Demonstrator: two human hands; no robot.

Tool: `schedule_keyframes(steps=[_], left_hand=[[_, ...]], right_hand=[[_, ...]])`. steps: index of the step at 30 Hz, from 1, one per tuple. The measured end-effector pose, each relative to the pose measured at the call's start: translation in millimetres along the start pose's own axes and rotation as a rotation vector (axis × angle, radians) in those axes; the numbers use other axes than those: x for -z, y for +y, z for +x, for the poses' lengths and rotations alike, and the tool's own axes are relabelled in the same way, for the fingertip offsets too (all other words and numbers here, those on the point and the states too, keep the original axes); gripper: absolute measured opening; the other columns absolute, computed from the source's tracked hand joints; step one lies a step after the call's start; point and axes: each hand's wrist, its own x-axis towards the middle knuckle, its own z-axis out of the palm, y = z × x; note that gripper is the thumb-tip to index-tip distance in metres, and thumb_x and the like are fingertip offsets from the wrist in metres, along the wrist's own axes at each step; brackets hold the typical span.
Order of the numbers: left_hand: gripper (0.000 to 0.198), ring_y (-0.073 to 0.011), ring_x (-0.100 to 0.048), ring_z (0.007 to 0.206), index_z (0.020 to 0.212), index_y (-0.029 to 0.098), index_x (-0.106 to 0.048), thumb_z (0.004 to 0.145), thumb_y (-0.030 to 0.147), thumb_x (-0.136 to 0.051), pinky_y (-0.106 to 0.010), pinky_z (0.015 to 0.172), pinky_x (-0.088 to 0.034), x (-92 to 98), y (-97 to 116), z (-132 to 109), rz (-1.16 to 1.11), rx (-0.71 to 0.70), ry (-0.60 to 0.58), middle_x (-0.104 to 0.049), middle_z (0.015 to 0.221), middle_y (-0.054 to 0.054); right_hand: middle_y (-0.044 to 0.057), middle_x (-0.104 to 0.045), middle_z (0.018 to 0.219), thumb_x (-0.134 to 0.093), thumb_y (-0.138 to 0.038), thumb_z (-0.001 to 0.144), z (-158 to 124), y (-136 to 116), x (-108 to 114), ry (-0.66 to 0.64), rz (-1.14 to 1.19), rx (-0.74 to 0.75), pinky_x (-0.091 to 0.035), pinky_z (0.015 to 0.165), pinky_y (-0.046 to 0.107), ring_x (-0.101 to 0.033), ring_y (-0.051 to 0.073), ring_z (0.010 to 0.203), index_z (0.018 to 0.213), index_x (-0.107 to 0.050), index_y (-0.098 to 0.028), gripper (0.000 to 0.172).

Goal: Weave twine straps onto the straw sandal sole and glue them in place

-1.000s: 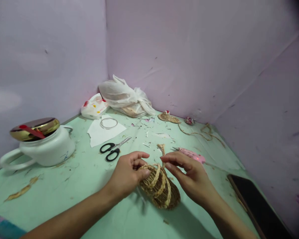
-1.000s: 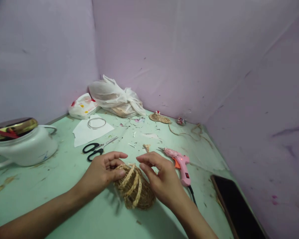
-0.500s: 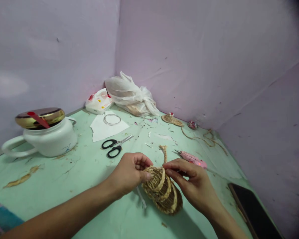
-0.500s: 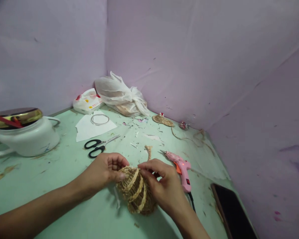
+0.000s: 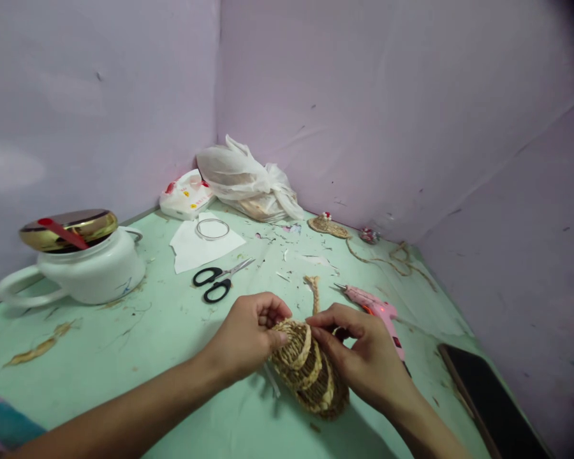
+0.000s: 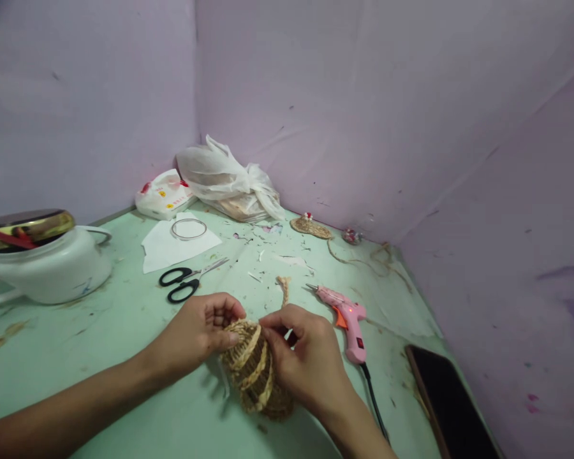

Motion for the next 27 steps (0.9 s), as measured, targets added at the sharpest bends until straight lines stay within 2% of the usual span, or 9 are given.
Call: schedule_keyframes(steps=[4,10,17,21,27], left_hand=[[0.027,-0.0098,-0.046,0.062,0.086,0.013,-0.055,0.059,0.009,-0.055,-0.024,0.060,-0.037,1.0,-2.3,-0.5,0.100,-0.078,-0.014,-0.048,0.068,0.004],[0.024,-0.0103,-0.047,0.063,0.089,0.016,-0.055,0.066,0.011,-0.054,-0.024,0.060,-0.038,2.5,-3.4,-3.4,0.244,-0.111,0.000,-0.048,0.069,0.004],[0.015,-0.0102,-0.046,0.062,0.078,0.016,-0.054,0.064,0.011,-0.054,-0.023,0.058,-0.038,2.9,-5.3,-0.7,0.253,-0.080,0.001,-0.049,0.066,0.004],[0.011,-0.0102,-0.046,0.060,0.073,0.015,-0.052,0.062,0.012,-0.054,-0.023,0.056,-0.037,2.6,-4.8,1.8,0.234,-0.023,0.017,-0.049,0.062,0.004],[0.017,-0.0099,-0.044,0.057,0.077,0.015,-0.054,0.061,0.014,-0.057,-0.022,0.054,-0.036,3.2,-5.2,4.7,0.263,0.007,0.013,-0.046,0.060,0.005]], right_hand=[[0.002,-0.068,0.071,-0.056,-0.017,0.075,1.7,-0.6,-1.4,-0.001,0.001,0.005,-0.047,0.058,0.028,-0.061,0.016,0.065,0.077,-0.069,-0.020,0.014],[0.002,-0.069,0.074,-0.055,-0.017,0.076,0.8,-1.8,-0.2,-0.018,-0.031,0.020,-0.047,0.063,0.029,-0.062,0.016,0.068,0.079,-0.069,-0.022,0.016],[0.001,-0.069,0.073,-0.054,-0.011,0.073,-0.8,-4.4,1.0,-0.027,-0.070,0.034,-0.046,0.063,0.029,-0.062,0.016,0.067,0.079,-0.070,-0.022,0.020],[0.003,-0.069,0.079,-0.050,-0.009,0.075,-0.4,-4.8,2.3,-0.077,-0.108,0.032,-0.046,0.064,0.029,-0.062,0.017,0.071,0.085,-0.071,-0.022,0.027],[0.004,-0.071,0.080,-0.049,-0.009,0.076,1.5,-7.6,8.4,-0.177,-0.105,0.019,-0.048,0.068,0.030,-0.064,0.018,0.075,0.089,-0.071,-0.022,0.029]])
